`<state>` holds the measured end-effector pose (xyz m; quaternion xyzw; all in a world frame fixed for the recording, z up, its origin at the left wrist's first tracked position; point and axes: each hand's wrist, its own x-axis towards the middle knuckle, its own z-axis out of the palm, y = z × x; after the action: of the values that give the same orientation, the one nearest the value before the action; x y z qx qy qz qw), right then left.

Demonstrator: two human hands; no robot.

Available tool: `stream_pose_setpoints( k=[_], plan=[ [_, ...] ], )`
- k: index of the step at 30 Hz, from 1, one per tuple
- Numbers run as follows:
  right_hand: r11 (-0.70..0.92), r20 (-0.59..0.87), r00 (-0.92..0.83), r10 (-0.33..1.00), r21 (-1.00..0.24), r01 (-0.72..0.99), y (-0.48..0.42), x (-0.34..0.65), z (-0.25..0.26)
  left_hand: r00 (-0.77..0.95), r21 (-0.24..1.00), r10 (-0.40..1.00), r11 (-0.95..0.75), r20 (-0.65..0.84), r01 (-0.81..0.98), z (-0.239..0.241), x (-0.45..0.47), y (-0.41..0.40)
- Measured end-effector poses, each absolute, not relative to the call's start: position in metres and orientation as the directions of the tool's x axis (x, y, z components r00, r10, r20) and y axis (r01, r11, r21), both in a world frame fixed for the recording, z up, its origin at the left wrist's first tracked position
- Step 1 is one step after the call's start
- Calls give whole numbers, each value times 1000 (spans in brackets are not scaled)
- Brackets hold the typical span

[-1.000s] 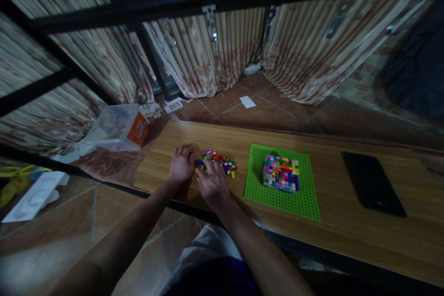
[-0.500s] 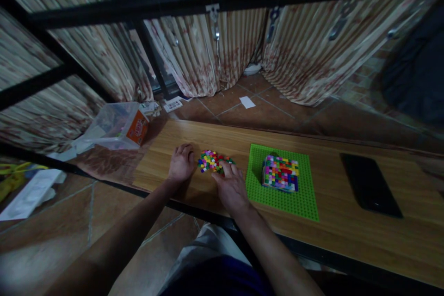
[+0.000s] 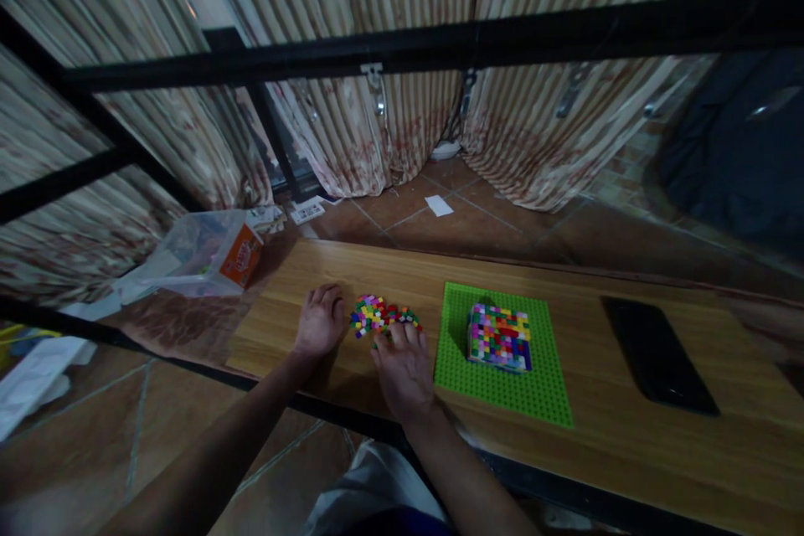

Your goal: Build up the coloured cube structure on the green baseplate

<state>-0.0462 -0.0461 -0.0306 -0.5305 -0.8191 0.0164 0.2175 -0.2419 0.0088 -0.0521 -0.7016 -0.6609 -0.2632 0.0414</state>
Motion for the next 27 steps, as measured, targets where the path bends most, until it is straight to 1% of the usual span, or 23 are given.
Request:
stream_pose_setpoints(
  k=[3, 9, 13, 16, 21, 23, 25, 26, 27],
  plan=[
    [470, 333, -383, 862, -241, 849, -44, -45, -33, -10, 288, 901, -128, 433, 949, -54, -243, 9],
    [491, 311, -411, 857, -250, 835, -40, -44, -40, -19, 277, 894, -119, 448, 953, -55, -243, 9],
    [520, 347, -432, 832, -222, 825, -38, -45, -47, -22, 276, 883, -124, 470, 953, -58, -244, 8],
    [521, 406, -411, 816, -211, 827, -36, -47, -55, -21, 298, 875, -141, 483, 944, -59, -248, 9],
    [529, 447, -401, 800, -210, 822, -35, -48, -60, -20, 388, 886, -183, 463, 903, -51, -249, 10],
    [533, 464, -390, 796, -232, 814, -36, -46, -57, 3, 421, 897, -212, 443, 882, -47, -241, 10],
    [529, 484, -356, 800, -287, 799, -39, -43, -51, 39, 444, 906, -243, 422, 862, -44, -228, 11],
    [526, 492, -329, 806, -341, 779, -40, -40, -47, 62, 446, 910, -260, 411, 856, -43, -220, 12],
    [519, 497, -290, 818, -420, 745, -42, -38, -42, 88, 444, 913, -276, 399, 852, -43, -213, 12]
  ],
)
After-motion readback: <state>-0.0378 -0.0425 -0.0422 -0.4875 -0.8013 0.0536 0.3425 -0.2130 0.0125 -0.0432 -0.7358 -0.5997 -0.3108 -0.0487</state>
